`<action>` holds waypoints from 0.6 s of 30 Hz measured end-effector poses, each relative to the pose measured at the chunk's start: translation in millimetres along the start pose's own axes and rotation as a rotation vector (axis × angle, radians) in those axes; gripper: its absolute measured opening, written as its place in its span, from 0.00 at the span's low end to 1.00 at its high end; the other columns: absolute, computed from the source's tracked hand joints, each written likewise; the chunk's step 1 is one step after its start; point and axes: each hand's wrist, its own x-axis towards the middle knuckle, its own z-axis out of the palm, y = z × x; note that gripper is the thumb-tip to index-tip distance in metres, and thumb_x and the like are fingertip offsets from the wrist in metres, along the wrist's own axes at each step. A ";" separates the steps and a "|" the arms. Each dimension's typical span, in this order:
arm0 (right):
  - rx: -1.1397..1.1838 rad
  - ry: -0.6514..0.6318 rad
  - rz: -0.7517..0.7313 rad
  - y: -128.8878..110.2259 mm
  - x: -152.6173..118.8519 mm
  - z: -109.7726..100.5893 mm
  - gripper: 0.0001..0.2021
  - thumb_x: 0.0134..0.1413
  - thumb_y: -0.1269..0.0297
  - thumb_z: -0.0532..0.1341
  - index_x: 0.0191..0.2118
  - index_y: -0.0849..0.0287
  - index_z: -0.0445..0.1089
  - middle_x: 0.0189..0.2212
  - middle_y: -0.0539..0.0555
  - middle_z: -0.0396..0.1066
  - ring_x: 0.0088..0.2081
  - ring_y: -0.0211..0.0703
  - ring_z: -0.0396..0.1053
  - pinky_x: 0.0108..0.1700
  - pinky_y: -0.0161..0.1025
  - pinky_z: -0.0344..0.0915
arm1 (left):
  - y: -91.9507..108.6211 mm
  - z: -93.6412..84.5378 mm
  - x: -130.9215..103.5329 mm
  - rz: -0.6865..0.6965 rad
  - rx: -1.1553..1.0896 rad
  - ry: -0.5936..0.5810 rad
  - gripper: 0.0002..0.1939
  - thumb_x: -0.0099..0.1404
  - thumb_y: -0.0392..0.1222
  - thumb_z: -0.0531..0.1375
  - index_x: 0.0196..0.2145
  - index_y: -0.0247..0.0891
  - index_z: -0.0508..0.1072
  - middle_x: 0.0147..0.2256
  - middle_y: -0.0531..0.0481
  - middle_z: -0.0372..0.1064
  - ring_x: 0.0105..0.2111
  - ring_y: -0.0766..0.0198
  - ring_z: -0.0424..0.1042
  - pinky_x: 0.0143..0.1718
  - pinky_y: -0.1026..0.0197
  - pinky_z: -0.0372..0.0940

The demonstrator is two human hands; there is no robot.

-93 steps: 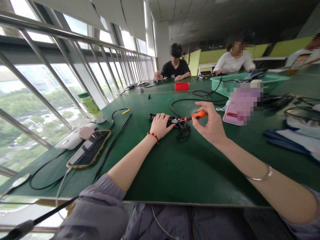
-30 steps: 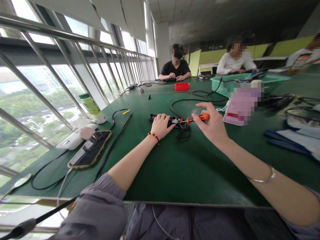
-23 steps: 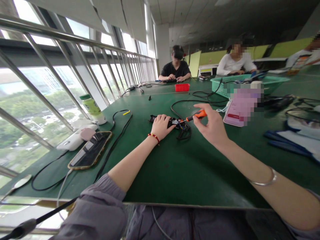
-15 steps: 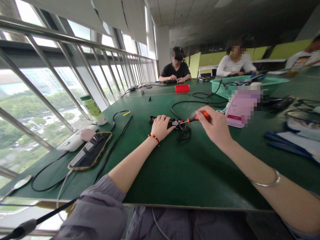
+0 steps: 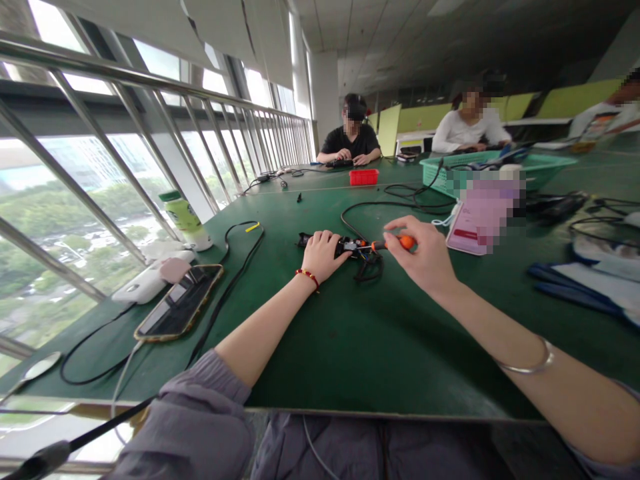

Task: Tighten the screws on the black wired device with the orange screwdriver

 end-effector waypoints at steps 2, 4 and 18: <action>0.025 0.023 -0.018 -0.2 -0.1 0.0 0.09 0.50 0.61 0.59 0.39 0.54 0.67 0.22 0.48 0.66 0.29 0.44 0.66 0.42 0.45 0.63 | -0.7 1.4 0.2 0.006 -0.002 0.005 0.22 0.66 0.56 0.53 0.49 0.38 0.68 0.48 0.42 0.65 0.50 0.51 0.60 0.52 0.51 0.59; 0.059 0.049 -0.049 -0.5 -0.1 -0.4 0.15 0.47 0.64 0.59 0.45 0.54 0.65 0.28 0.50 0.68 0.32 0.45 0.68 0.43 0.45 0.64 | -1.2 2.3 0.2 0.010 -0.004 0.008 0.22 0.66 0.55 0.53 0.49 0.38 0.68 0.48 0.42 0.65 0.50 0.51 0.60 0.52 0.51 0.59; 0.043 0.069 -0.112 0.3 -0.9 0.5 0.17 0.47 0.66 0.59 0.46 0.55 0.65 0.33 0.51 0.71 0.36 0.46 0.70 0.45 0.46 0.63 | 1.3 -1.3 -0.3 0.000 -0.005 -0.012 0.21 0.66 0.55 0.54 0.49 0.38 0.69 0.48 0.42 0.65 0.50 0.51 0.61 0.53 0.51 0.59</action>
